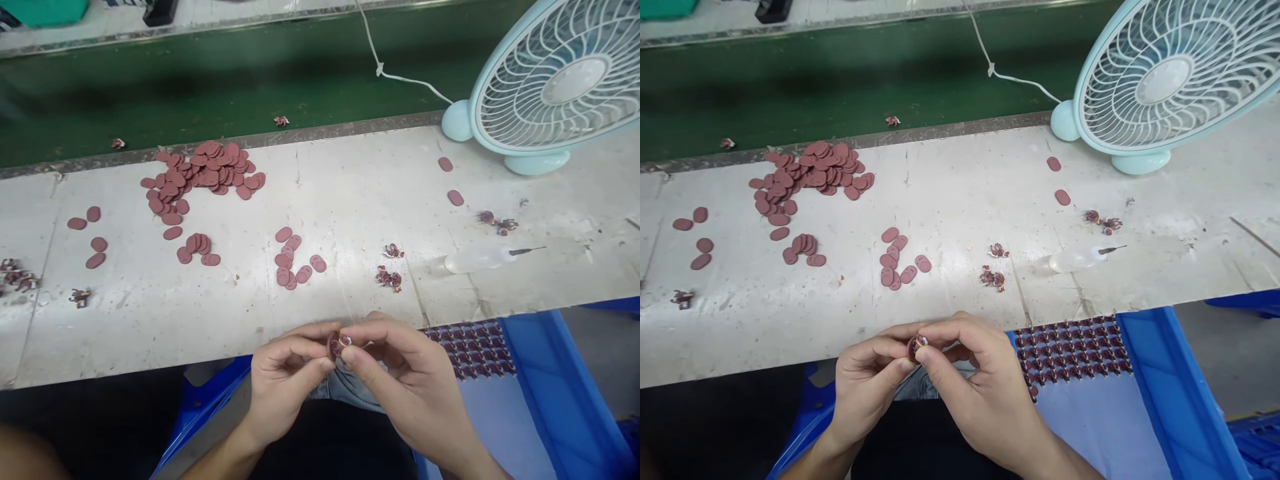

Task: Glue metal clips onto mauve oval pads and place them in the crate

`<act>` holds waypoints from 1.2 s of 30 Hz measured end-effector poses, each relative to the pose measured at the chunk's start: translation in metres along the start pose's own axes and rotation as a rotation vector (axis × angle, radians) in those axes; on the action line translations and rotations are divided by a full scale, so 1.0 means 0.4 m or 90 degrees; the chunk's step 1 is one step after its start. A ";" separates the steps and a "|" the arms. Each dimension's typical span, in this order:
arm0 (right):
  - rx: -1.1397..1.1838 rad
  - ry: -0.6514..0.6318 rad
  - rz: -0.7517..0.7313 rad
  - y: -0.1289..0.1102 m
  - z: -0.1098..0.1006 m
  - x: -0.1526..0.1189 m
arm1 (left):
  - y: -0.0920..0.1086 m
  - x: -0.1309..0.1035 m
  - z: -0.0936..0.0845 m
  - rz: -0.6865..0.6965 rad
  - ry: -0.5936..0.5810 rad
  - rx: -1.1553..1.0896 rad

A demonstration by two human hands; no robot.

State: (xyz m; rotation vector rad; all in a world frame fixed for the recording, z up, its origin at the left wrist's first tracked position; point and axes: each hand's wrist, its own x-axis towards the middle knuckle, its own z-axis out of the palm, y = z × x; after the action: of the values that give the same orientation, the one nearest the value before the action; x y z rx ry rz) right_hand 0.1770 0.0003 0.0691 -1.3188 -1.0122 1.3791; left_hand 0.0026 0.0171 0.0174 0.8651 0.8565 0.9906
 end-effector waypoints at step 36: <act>0.147 0.064 0.070 0.075 -0.049 -0.027 | 0.018 0.039 0.002 0.132 -0.069 0.294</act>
State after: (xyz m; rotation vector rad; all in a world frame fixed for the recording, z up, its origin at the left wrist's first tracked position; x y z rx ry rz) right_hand 0.1937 -0.0176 0.0406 -1.2721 -0.6990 1.4491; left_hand 0.0056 0.0337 0.0209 1.4124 0.9317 0.9273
